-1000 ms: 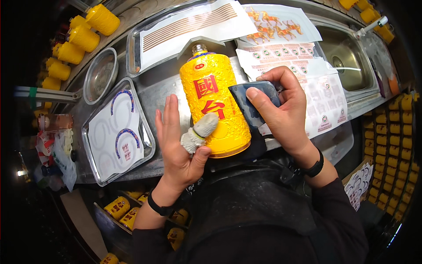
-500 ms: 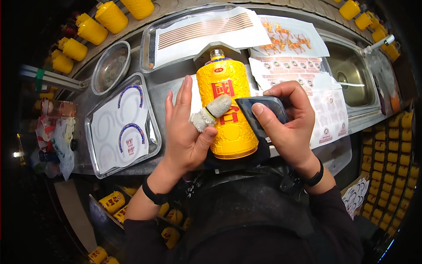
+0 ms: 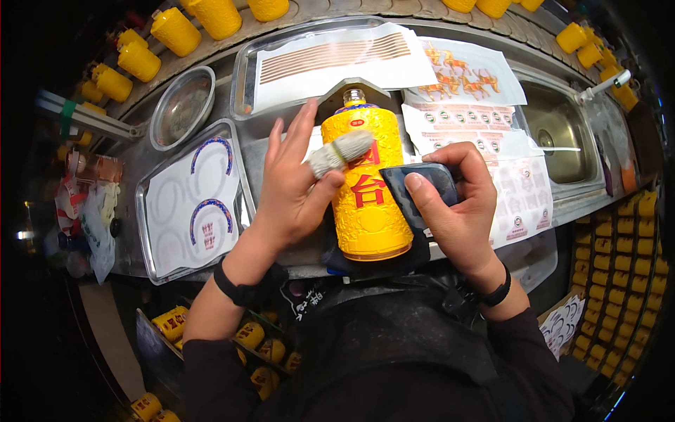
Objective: Applying multiple labels and decorative decals to a liquor bottle.
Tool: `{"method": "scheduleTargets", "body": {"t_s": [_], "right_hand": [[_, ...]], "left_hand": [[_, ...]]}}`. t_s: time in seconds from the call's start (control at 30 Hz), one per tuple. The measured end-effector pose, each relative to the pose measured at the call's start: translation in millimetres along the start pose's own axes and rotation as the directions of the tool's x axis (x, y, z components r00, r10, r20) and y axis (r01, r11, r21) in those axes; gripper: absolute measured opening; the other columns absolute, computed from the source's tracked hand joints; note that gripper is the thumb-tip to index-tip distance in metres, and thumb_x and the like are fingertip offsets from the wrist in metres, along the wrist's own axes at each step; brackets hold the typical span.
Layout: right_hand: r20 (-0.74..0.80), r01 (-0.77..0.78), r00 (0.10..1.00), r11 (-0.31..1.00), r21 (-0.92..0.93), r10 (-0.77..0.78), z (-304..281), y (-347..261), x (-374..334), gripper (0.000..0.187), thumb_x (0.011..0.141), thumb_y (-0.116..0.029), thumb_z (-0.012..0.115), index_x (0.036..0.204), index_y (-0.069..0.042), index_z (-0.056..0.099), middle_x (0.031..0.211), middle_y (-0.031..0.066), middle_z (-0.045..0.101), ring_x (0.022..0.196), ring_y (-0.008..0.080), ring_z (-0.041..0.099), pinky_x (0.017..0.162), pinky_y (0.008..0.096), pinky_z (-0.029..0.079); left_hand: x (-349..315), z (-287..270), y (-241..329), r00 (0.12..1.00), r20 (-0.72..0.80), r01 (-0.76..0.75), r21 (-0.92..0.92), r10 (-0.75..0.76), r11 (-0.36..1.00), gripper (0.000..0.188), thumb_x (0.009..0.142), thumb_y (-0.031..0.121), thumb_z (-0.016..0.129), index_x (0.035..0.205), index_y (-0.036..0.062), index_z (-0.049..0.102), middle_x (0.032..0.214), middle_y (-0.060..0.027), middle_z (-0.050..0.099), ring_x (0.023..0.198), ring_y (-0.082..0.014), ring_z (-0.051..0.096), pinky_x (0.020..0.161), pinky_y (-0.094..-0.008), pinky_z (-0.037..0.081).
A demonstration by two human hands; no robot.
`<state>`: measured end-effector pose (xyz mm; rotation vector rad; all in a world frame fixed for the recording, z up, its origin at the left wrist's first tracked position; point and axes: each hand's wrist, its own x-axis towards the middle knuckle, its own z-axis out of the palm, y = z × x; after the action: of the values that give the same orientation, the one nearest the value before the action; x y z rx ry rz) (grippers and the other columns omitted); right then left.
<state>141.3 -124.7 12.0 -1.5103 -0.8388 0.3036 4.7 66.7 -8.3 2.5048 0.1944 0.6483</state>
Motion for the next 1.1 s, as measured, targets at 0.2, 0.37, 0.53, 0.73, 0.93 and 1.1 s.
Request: {"method": "scheduleTargets", "body": {"t_s": [0.2,0.37,0.53,0.73,0.93,1.1], "right_hand": [[-0.009,-0.002,1.000,1.000,0.007,0.002,-0.5,0.2,1.4,0.022,0.083,-0.008,0.072,0.095,0.000,0.056,0.083,0.0043,0.060,0.072,0.0068,0.057,0.065,0.0224,0.047],[0.021,-0.068,0.997,0.998,0.016,0.068,-0.5,-1.0,0.0,0.024,0.084,-0.007,0.072,0.099,-0.002,0.054,0.086,0.0020,0.058,0.075,0.0051,0.055,0.067,0.0208,0.046],[-0.004,-0.064,0.998,0.998,0.005,0.064,0.7,-1.0,-1.5,0.023,0.083,-0.008,0.072,0.096,0.000,0.055,0.083,0.0035,0.059,0.073,0.0059,0.055,0.065,0.0222,0.046],[-0.027,-0.058,0.998,0.998,0.031,0.059,0.9,0.2,-0.9,0.022,0.082,-0.009,0.072,0.094,0.000,0.055,0.083,0.0037,0.059,0.072,0.0068,0.055,0.064,0.0225,0.046],[-0.013,-0.088,0.996,0.996,0.022,0.089,0.7,0.1,-0.5,0.021,0.082,-0.010,0.072,0.093,0.000,0.056,0.082,0.0038,0.059,0.071,0.0074,0.055,0.064,0.0233,0.046],[0.048,-0.097,0.994,0.995,-0.021,0.098,-3.4,2.1,-1.3,0.025,0.086,-0.009,0.070,0.103,-0.003,0.052,0.087,0.0002,0.056,0.074,0.0029,0.055,0.065,0.0180,0.045]], "left_hand": [[-6.9,-3.7,-0.7,0.999,-0.003,0.049,0.019,-0.048,0.999,0.059,0.099,0.055,0.036,0.126,0.0089,0.063,0.154,-0.0230,0.031,0.141,-0.0359,0.033,0.116,-0.0546,0.009],[11.4,-0.7,-6.0,0.999,-0.033,-0.024,0.054,0.026,0.998,0.048,0.098,0.048,0.047,0.117,0.0100,0.069,0.151,-0.0263,0.033,0.138,-0.0390,0.036,0.113,-0.0584,0.015],[27.2,5.9,-15.8,0.996,-0.086,-0.038,-0.028,0.036,0.999,0.044,0.098,0.042,0.051,0.116,0.0061,0.067,0.148,-0.0267,0.038,0.137,-0.0396,0.038,0.112,-0.0581,0.018],[30.6,4.5,-16.1,0.997,-0.023,0.066,-0.184,-0.071,0.981,0.046,0.103,0.039,0.038,0.129,0.0082,0.060,0.153,-0.0182,0.036,0.138,-0.0314,0.039,0.117,-0.0514,0.009],[18.1,-1.8,4.3,0.997,-0.057,-0.056,0.047,0.059,0.997,0.040,0.097,0.044,0.051,0.120,0.0167,0.068,0.150,-0.0212,0.038,0.138,-0.0357,0.038,0.111,-0.0601,0.017],[25.9,2.7,-4.9,0.993,-0.102,-0.055,0.055,0.061,0.997,0.041,0.097,0.044,0.051,0.118,0.0145,0.069,0.149,-0.0218,0.039,0.136,-0.0381,0.040,0.111,-0.0607,0.019]]}}
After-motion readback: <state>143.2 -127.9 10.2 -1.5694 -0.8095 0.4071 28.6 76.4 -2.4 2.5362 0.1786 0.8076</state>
